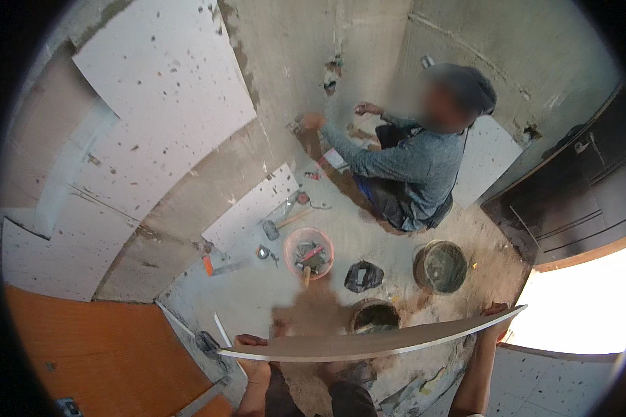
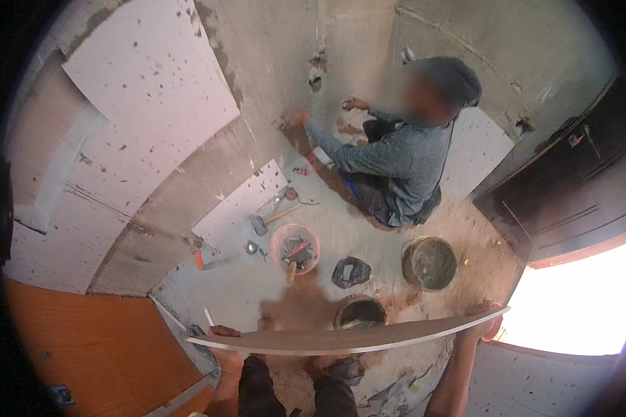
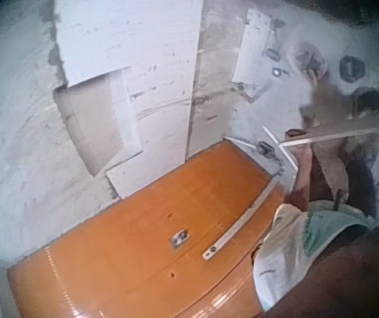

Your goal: The person assists in a tiling project by holding a large white tile against a wall while a coworker applies adhesive. The person then retrieves a bucket of cement and uses a trowel to mix the contents.

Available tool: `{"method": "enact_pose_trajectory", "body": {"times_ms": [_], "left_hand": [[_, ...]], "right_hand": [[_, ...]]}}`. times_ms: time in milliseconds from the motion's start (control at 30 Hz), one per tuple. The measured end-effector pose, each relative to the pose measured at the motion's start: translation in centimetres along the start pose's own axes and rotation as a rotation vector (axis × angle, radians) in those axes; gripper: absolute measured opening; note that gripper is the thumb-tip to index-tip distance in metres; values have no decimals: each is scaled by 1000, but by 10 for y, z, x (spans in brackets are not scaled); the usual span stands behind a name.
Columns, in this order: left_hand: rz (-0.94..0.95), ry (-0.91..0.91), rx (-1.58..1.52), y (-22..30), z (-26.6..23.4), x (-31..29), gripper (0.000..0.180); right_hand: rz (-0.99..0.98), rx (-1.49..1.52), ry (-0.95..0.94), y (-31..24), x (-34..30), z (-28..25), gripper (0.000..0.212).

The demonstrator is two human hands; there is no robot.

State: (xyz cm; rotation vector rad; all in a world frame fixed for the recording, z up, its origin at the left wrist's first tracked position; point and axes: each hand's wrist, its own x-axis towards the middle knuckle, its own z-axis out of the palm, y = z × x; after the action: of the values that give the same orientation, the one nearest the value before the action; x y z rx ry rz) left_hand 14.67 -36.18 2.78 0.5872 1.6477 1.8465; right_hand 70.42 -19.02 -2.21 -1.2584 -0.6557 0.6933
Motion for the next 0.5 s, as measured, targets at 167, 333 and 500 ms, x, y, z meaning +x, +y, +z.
{"method": "enact_pose_trajectory", "body": {"times_ms": [167,333,500], "left_hand": [[159,224,-15,116,-8,21,46],[426,326,60,184,-45,51,53],[560,491,83,208,-96,78,62]], "right_hand": [[156,65,320,-135,-41,138,44],[80,216,92,-192,-49,218,36],[98,244,-43,-232,-51,329,53]]}}
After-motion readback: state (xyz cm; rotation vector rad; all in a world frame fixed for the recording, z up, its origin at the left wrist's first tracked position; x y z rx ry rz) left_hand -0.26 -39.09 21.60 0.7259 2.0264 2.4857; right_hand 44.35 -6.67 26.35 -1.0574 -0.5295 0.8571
